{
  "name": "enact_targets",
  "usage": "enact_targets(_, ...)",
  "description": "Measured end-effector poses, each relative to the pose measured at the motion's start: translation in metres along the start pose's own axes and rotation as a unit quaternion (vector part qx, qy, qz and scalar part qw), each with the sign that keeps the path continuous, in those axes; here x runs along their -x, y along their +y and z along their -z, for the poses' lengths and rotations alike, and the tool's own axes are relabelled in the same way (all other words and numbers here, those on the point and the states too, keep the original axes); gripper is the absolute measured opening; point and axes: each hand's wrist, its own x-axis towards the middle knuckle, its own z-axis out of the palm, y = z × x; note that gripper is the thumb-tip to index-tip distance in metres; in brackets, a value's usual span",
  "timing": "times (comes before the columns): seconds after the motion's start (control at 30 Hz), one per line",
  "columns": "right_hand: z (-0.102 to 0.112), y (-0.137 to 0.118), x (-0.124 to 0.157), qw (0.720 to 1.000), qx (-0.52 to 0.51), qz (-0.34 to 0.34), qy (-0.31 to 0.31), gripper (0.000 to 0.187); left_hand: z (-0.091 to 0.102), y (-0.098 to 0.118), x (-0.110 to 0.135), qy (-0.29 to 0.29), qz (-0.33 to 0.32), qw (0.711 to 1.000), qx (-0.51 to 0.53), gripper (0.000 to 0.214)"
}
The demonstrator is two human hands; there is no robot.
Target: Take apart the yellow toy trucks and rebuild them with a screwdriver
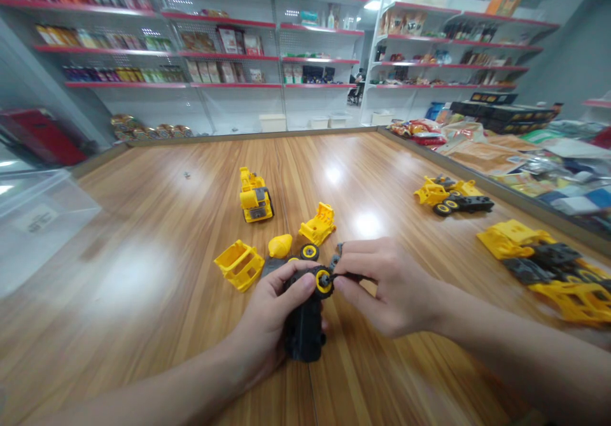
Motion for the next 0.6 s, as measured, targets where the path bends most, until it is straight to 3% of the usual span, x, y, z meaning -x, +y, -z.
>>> enact_targets(0.27, 0.0019, -0.0016, -0.0005, 0.999, 0.023, -0.009, -0.029, 0.016, 0.0013, 0.0043, 0.0007, -0.042, 0.01, 0.998, 0.037, 0.027)
enact_targets(0.43, 0.0041, -0.0008, 0.0008, 0.998, 0.054, -0.007, -0.036, 0.016, 0.0039, 0.0061, -0.0003, -0.014, 0.033, 0.999, 0.019, 0.029)
enact_targets(0.6, 0.0046, 0.0005, 0.0021, 0.993, 0.102, -0.012, -0.05, 0.016, 0.0019, 0.0047, 0.0013, 0.046, -0.013, 0.998, -0.032, 0.033)
